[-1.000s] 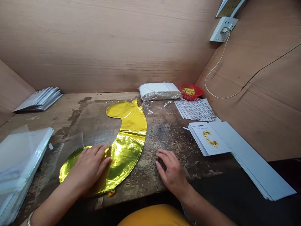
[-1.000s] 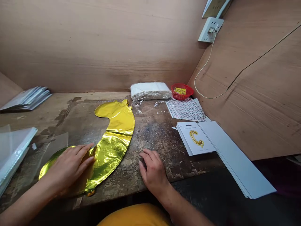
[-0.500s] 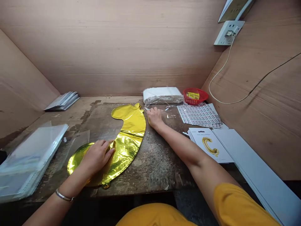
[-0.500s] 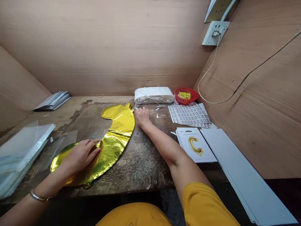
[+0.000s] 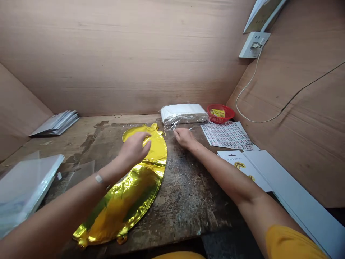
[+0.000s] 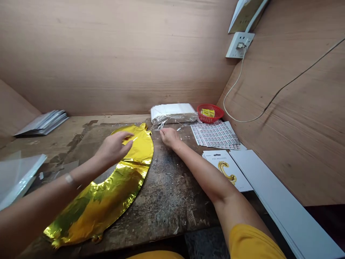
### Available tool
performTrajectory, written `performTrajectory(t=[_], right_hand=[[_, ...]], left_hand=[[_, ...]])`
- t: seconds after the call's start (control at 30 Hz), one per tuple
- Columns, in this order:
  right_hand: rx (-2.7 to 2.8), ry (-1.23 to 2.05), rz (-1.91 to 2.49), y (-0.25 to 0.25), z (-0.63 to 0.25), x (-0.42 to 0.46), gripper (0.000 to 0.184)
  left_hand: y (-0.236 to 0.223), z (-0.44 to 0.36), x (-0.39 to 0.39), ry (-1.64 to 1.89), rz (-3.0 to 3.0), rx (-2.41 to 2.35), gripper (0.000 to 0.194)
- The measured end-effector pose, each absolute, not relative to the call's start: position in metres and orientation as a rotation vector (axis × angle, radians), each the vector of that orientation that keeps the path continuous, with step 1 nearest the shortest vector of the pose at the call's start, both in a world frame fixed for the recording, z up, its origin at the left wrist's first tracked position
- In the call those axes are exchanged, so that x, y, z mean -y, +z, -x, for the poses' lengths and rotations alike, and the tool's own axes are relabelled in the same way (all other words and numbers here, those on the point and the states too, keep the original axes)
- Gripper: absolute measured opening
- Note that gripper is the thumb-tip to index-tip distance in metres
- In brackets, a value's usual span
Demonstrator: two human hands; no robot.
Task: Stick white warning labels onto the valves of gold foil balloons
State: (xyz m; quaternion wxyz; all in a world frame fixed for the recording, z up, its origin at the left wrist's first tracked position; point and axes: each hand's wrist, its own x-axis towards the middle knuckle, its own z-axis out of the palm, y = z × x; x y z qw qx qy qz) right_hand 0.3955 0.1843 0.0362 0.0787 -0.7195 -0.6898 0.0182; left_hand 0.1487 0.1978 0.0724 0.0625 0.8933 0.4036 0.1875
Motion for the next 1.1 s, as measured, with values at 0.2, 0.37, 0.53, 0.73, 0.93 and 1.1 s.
performTrajectory(t=[0.2, 0.37, 0.53, 0.73, 0.93, 1.1], right_hand=[[1.906, 0.054, 2.371, 0.029, -0.408, -0.208, 0.033], [1.819, -0.054, 2.350, 0.032, -0.417, -0.214, 0.057], [1.826, -0.211, 2.178, 0.033, -0.423, -0.216, 0.054], [2.007, -0.323, 1.944, 0.027, -0.420, -0.232, 0.044], [2.039, -0.386, 1.906, 0.035, -0.421, -0.255, 0.040], [2.150, -0.399, 1.882, 0.031, -0.425, -0.262, 0.046]], left_hand=[[0.072, -0.264, -0.250, 0.634, -2.734, -1.190, 0.033], [0.055, -0.298, -0.262, 0.691, -2.703, -1.284, 0.035], [0.055, -0.305, -0.280, 0.730, -2.627, -1.288, 0.033], [0.057, -0.298, -0.288, 0.811, -2.537, -1.222, 0.031], [0.060, -0.294, -0.287, 0.881, -2.490, -1.192, 0.028], [0.060, -0.292, -0.285, 0.916, -2.484, -1.165, 0.027]])
